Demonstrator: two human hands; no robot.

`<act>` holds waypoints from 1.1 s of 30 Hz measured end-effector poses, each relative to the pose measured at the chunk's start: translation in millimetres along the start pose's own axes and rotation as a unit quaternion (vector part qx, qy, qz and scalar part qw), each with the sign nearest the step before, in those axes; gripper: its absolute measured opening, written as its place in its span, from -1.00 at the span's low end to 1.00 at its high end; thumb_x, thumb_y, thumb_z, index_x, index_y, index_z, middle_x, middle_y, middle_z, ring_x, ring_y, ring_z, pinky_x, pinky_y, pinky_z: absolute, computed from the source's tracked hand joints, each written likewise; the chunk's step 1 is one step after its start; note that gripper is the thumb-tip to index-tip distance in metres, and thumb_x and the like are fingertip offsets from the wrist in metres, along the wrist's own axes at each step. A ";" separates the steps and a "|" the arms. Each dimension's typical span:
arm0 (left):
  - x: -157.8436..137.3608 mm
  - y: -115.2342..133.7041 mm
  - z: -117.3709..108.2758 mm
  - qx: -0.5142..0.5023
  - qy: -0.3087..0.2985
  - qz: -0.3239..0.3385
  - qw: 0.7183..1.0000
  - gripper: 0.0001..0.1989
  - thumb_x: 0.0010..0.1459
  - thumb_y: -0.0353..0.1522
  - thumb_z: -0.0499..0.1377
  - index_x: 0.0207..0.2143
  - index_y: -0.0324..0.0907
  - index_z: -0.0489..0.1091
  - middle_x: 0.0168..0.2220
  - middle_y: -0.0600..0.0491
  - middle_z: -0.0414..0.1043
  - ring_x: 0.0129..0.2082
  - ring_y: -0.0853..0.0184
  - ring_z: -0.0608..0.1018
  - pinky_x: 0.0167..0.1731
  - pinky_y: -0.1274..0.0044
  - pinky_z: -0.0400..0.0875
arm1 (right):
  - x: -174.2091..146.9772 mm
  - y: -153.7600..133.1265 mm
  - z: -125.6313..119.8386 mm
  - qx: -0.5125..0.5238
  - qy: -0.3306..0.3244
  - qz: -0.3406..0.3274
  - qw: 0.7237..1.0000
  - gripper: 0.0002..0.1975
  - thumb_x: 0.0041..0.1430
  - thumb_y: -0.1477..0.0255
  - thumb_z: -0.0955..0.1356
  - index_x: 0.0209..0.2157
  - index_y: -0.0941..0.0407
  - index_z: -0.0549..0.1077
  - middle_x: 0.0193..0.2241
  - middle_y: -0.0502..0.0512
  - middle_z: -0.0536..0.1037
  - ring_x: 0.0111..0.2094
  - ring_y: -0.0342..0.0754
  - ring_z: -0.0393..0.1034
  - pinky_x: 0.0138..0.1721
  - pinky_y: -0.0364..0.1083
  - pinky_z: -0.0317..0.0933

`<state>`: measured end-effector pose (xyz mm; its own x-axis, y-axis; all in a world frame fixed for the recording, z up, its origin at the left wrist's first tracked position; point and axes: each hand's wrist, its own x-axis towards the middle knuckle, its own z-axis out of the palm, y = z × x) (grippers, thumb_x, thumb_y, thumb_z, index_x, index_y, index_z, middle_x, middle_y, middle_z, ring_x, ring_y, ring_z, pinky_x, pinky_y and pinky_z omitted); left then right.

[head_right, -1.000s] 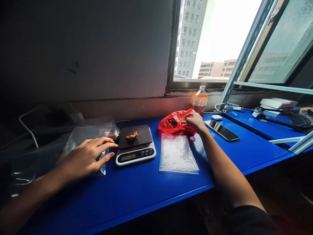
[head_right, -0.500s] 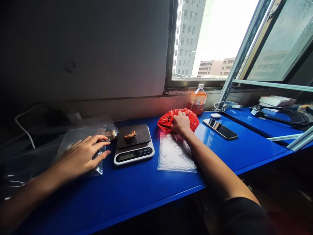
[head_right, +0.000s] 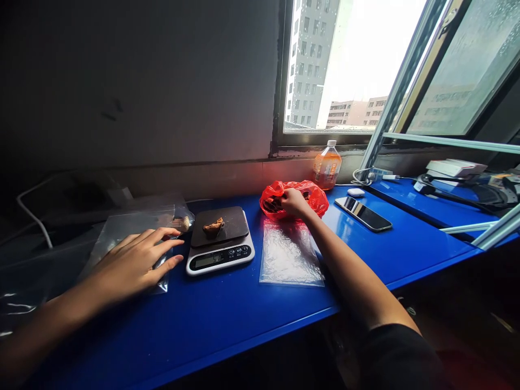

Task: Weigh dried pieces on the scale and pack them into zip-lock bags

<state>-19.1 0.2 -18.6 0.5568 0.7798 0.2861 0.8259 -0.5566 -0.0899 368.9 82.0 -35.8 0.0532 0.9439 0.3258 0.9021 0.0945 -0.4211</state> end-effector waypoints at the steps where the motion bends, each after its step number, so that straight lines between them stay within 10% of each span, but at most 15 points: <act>1: 0.0 0.1 -0.1 0.002 -0.001 0.000 1.000 -0.57 0.22 -0.12 -0.01 -0.08 -0.07 0.54 0.08 -0.08 0.44 -0.01 -0.03 0.51 -0.02 0.12 0.39 | 0.5 -0.2 -0.7 0.016 -0.010 -0.001 1.000 -0.83 0.04 0.52 0.21 -0.52 0.19 0.41 -0.55 0.02 0.44 -0.51 -0.16 0.25 -0.46 -0.20 0.11; 14: 0.6 7.0 -9.8 -0.002 -0.045 -0.019 0.999 -0.56 0.25 -0.18 -0.02 0.01 -0.15 0.49 0.15 -0.09 0.38 0.09 0.01 0.46 0.05 0.15 0.35 | 16.6 -22.3 -2.4 0.035 -0.153 -0.008 0.988 -0.88 -0.15 0.50 0.38 -0.65 0.17 0.36 -0.69 -0.10 0.25 -0.61 -0.23 0.10 -0.57 -0.21 -0.02; 33: -1.1 5.0 -7.4 0.003 -0.034 -0.002 0.999 -0.58 0.23 -0.18 0.02 0.01 -0.10 0.50 0.14 -0.08 0.39 0.09 0.00 0.46 0.02 0.16 0.37 | 4.0 -3.9 -19.1 0.180 -0.102 -0.001 0.978 -0.91 -0.11 0.44 0.29 -0.60 0.13 0.30 -0.63 -0.04 0.30 -0.56 -0.18 0.17 -0.53 -0.18 0.08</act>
<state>-16.3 -5.5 -12.4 0.5582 0.7995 0.2219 0.8284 -0.5522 -0.0944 373.8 79.4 -16.7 -0.0687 0.9835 0.1674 0.6906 0.1680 -0.7035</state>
